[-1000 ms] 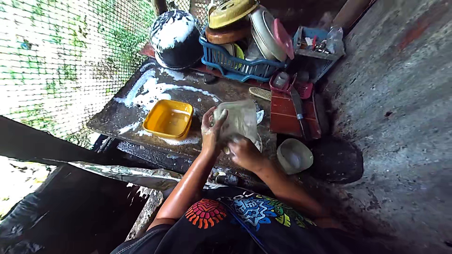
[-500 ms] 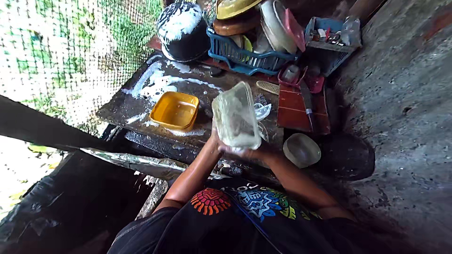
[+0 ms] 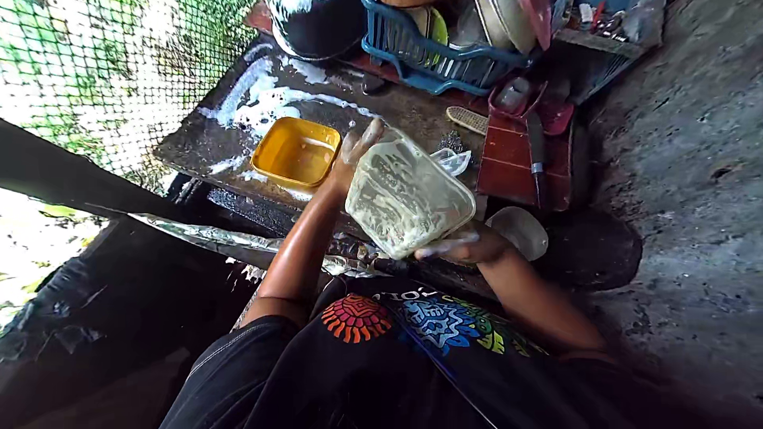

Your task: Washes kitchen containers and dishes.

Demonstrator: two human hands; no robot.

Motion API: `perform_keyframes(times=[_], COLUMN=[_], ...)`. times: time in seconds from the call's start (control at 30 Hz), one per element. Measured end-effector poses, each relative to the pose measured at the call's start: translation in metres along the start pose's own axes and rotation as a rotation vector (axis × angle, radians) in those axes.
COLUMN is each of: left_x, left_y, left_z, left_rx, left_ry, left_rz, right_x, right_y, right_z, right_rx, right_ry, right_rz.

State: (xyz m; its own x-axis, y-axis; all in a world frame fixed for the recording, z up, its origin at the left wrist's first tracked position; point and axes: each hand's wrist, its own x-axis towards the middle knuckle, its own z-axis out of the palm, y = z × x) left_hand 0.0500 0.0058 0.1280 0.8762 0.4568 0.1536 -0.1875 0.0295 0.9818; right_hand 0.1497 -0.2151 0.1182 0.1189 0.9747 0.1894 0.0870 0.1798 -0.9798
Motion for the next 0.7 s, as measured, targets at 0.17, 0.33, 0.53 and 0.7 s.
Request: perform_keyframes(times=[0.17, 0.33, 0.53, 0.7], left_x=[0.011, 0.027, -0.011, -0.025], left_y=[0.032, -0.001, 0.011, -0.001], left_z=[0.021, 0.03, 0.056, 0.053], left_rx=[0.049, -0.046, -0.219, 0.049], left_ry=[0.032, 0.124, -0.112, -0.055], left_rz=[0.104, 0.126, -0.199, -0.072], right_x=[0.005, 0.003, 0.012, 0.025], right_y=[0.003, -0.006, 0.015, 0.016], right_z=[0.007, 0.01, -0.005, -0.004], right_rx=[-0.101, -1.175, -1.396, -1.38], right_ry=[0.068, 0.192, 0.113, 0.058], right_rz=[-0.194, -0.364, -0.38, -0.4])
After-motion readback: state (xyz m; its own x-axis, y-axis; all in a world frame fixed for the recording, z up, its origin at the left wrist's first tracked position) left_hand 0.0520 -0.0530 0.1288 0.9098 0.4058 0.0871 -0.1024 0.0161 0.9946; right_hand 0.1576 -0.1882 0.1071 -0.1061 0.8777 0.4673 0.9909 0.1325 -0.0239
